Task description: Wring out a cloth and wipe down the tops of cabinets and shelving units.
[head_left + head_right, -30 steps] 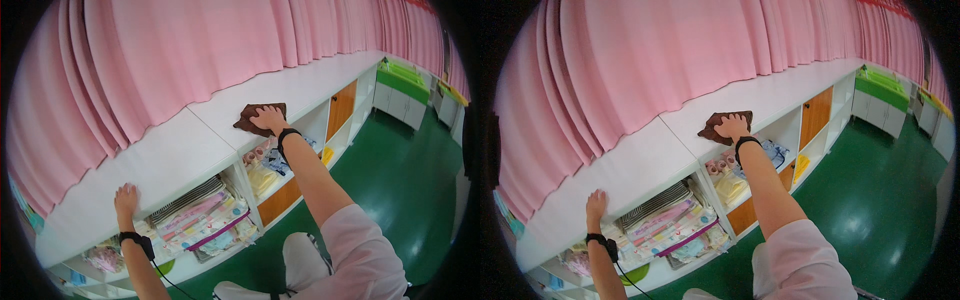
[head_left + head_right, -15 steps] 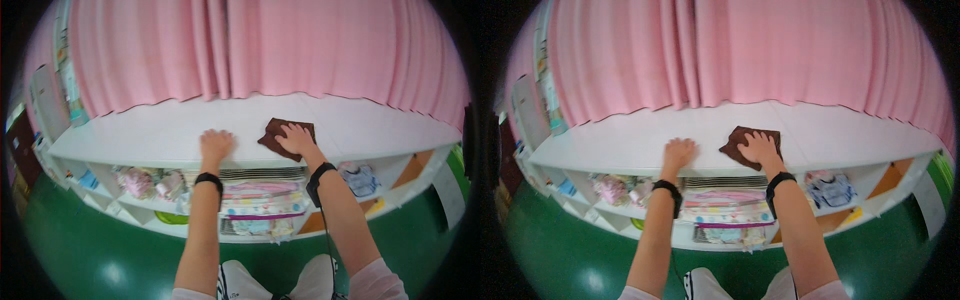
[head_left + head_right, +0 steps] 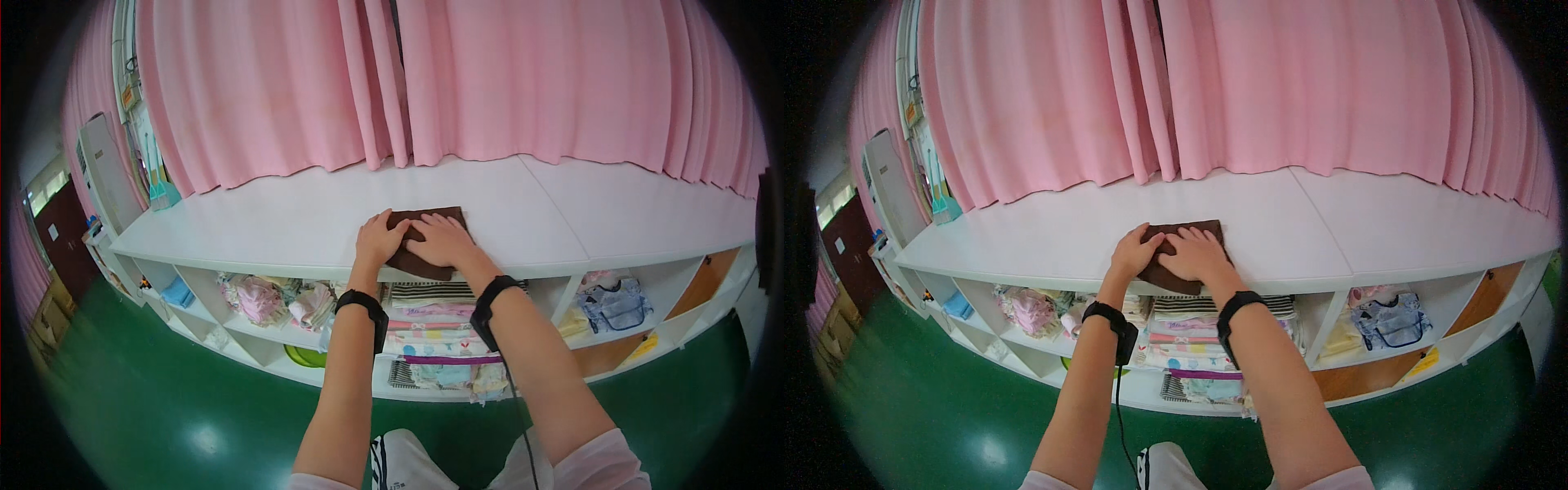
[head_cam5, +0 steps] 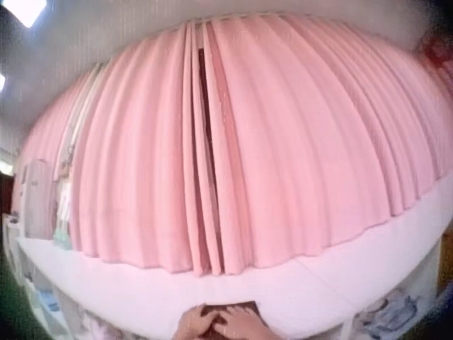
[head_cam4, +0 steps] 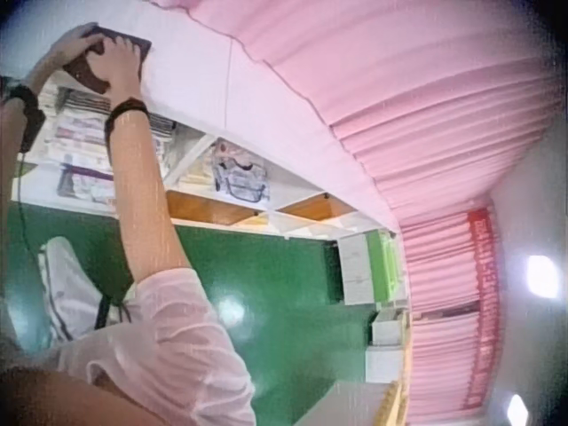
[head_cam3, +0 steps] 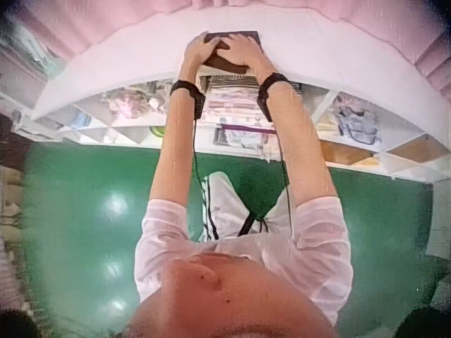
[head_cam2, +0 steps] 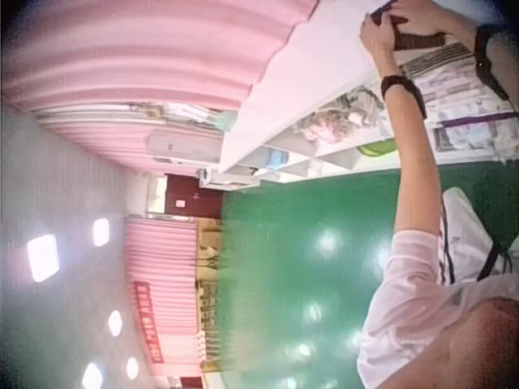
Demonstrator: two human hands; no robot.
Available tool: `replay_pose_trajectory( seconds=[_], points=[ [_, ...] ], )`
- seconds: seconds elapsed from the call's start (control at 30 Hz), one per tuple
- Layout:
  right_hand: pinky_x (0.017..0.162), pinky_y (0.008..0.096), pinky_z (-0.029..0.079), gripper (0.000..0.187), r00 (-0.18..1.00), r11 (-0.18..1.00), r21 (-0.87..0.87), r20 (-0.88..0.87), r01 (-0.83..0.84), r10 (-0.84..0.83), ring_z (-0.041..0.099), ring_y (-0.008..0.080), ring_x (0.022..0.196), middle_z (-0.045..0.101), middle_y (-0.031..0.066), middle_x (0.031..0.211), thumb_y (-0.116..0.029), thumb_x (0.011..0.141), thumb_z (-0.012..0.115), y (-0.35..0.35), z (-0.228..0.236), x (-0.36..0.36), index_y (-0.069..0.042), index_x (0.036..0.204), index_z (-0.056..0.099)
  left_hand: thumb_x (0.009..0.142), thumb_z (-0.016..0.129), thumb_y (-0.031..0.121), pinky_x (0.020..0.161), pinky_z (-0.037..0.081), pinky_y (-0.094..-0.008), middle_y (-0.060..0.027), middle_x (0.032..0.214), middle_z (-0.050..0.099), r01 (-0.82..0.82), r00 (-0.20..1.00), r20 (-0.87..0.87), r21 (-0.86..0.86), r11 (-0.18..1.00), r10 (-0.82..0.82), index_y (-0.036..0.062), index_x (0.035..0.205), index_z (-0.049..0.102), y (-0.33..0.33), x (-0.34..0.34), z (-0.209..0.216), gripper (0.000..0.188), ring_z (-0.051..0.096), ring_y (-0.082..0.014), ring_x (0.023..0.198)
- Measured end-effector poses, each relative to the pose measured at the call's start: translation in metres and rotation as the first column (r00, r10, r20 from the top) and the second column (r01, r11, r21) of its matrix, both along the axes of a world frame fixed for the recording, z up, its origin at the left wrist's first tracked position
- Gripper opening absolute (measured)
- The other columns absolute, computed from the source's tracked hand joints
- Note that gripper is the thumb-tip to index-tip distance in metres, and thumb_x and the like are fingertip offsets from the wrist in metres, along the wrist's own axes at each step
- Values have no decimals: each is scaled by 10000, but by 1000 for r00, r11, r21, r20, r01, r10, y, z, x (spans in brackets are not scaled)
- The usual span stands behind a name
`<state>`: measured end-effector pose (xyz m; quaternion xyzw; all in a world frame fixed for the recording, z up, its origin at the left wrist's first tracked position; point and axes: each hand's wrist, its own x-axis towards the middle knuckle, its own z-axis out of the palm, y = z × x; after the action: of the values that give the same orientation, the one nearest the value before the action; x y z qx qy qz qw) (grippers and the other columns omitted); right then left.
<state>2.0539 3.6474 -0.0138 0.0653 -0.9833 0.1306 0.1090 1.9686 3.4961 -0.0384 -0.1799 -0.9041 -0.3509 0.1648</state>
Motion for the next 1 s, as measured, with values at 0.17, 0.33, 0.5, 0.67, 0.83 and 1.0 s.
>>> replay_pose_trajectory(
  seconds=[0.17,0.33,0.5,0.67,0.83,1.0],
  points=[
    [1169,458,171,722,991,991,-19,15,130,-130,270,290,1422,334,142,1522,-584,882,455,56,3,17,-130,1442,413,825,595,508,1057,358,-434,-200,1295,570,27,999,-26,-161,987,-31,70,1290,579,2,12,5,640,505,-339,1235],
    [1149,468,214,732,961,961,-1,-6,277,-277,307,312,1400,361,161,1503,-604,876,457,141,-3,38,-114,1421,440,812,601,475,1094,310,-455,-155,1321,562,11,1000,-11,-245,970,-15,86,1271,589,-7,2,-7,601,471,-312,1273],
    [1156,477,206,746,817,817,-5,-10,576,-576,306,298,1405,367,135,1503,-614,868,431,261,-5,97,-136,1441,419,816,599,455,1051,361,-460,-162,1263,597,64,995,-62,-244,968,-82,72,1204,629,10,3,-5,546,523,-321,1211],
    [1162,475,193,764,649,649,3,12,761,-760,293,315,1410,363,131,1508,-623,858,417,340,-2,163,-146,1454,399,821,593,429,999,414,-457,-178,1199,629,60,990,-109,-226,972,-87,37,1118,662,1,-1,-7,497,570,-347,1134],
    [1149,496,200,742,568,569,-7,-54,822,-821,304,324,1403,374,136,1502,-617,859,421,355,-8,196,-152,1438,426,845,545,402,992,414,-472,-183,1160,632,36,982,-167,-275,961,-84,53,1117,663,4,-3,-12,458,566,-355,1122],
    [1061,542,324,632,631,639,39,-208,769,-747,468,333,1273,533,139,1359,-562,833,480,330,-17,183,-174,1327,548,860,513,391,1016,370,-511,-184,1216,589,-93,988,-148,-370,924,40,80,1159,633,13,16,2,448,510,-376,1186]
  ],
)
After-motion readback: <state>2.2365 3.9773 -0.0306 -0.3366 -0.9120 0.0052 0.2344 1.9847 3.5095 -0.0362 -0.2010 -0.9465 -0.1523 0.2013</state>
